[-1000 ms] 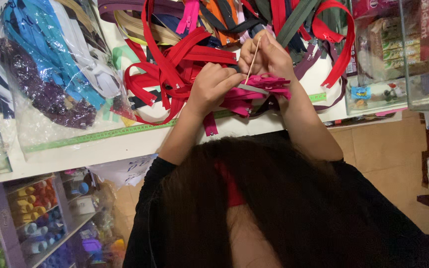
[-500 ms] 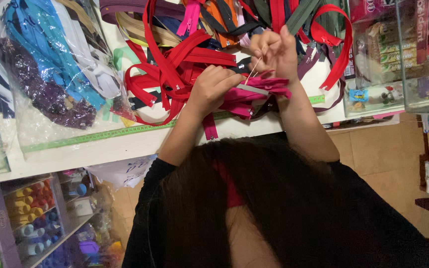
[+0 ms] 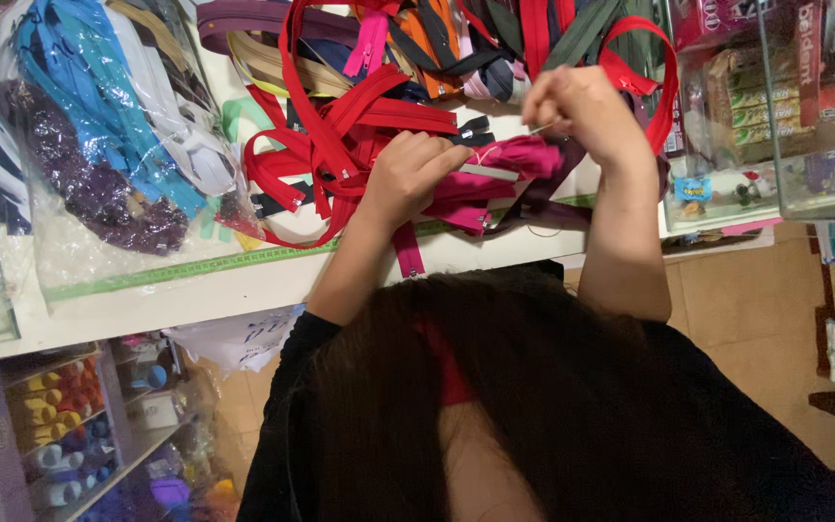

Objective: The person handles various colorful zippers on a counter, picking them up from piles, measuring them against a ruler fixed to the table, and placing some inside a plastic bag while sorting others into groups by color.

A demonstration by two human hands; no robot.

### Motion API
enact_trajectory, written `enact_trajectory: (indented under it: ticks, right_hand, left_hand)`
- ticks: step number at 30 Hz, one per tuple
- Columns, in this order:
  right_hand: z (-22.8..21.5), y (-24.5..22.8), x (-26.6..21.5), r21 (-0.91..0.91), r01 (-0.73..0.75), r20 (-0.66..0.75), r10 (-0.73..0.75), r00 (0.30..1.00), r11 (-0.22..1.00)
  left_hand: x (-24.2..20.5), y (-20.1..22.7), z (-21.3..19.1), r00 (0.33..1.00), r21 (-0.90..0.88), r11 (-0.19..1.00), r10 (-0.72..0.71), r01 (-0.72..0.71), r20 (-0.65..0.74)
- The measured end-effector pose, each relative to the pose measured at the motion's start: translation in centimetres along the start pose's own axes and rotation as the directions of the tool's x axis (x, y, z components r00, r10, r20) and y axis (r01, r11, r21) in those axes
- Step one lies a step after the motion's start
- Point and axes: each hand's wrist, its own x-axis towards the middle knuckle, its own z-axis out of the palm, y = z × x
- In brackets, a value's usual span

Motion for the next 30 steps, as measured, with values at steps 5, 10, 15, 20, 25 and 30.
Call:
enact_trajectory:
  ticks: [5,10,15,20,25,30]
  right_hand:
    - [-0.4,0.2,-0.2,-0.162,0.047,-0.036,-0.054,0.998,0.986]
    - [0.8,-0.1,-0.4,0.201,0.307,-0.001,-0.313,0.95,0.93]
    - [2.2,2.9,1.1,0.327,0.568,-0.139,-0.556,0.82,0.755]
    - [3.2,-1.6,-1.3,0.234,0.603,-0.023,-0.615,0.788,0.763]
    - [2.8,-2.5,-1.1,0.129,0.643,0.167,-0.656,0.736,0.754]
    - [4.7,0.3,1.2,0.168,0.584,0.225,-0.607,0.762,0.795]
  left_hand:
    - [0.5,0.4,-0.2,0.998,0.081,0.997,-0.001,0.006,-0.062]
    - [-0.4,-0.6,-0.5,0.995,0.148,0.987,-0.054,0.066,-0.084]
    - [-1.8,-1.8,1.0,0.978,0.14,0.968,-0.204,0.209,-0.054]
    - [-2.4,-1.8,0.9,0.887,-0.014,0.887,-0.461,0.461,-0.036]
    - [-3.0,-2.2,1.5,0.814,-0.09,0.824,-0.566,0.559,-0.127]
    - [-3.5,-2.1,2.3,0.848,0.124,0.843,-0.502,0.524,-0.169]
